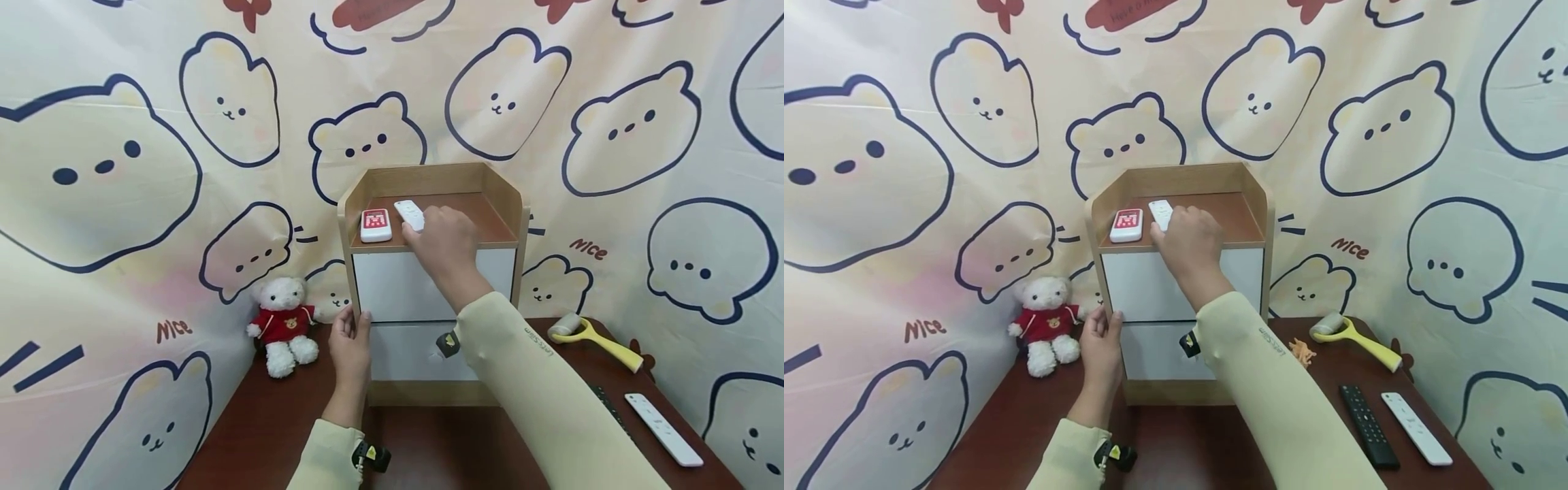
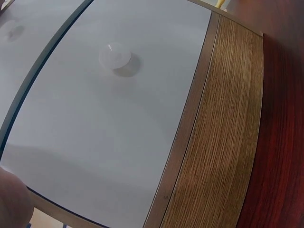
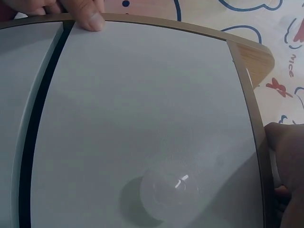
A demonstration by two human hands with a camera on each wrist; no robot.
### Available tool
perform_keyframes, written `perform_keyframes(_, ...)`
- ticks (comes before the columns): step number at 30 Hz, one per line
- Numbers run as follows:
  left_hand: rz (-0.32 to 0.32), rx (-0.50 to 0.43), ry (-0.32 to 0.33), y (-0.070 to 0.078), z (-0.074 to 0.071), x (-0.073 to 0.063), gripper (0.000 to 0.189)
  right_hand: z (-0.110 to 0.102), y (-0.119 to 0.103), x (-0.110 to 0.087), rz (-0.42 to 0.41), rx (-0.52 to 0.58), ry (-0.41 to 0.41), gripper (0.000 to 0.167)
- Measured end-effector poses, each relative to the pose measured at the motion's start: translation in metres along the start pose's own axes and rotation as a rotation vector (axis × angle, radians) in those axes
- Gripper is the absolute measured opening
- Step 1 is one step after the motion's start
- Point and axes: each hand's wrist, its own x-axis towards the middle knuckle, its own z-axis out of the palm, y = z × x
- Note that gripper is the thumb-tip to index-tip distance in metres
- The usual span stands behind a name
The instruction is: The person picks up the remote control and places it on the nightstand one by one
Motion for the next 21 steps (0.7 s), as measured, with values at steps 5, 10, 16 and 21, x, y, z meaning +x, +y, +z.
perform_keyframes(5,-0.006,0.004,0.000,0.000,0.001,-0.001,0.046,0.003,-0.007,0.004,0.017,-0.024,-0.036,0.052)
perform_keyframes(10,-0.009,0.012,-0.003,0.002,0.000,-0.002,0.046,0.008,-0.013,0.006,0.045,-0.062,-0.076,0.055)
perform_keyframes(16,-0.011,0.016,0.002,0.003,0.001,-0.004,0.046,0.010,-0.014,0.007,0.058,-0.084,-0.104,0.061)
perform_keyframes(21,0.001,0.014,-0.001,0.003,0.002,-0.002,0.045,0.010,-0.013,0.008,0.055,-0.077,-0.102,0.063)
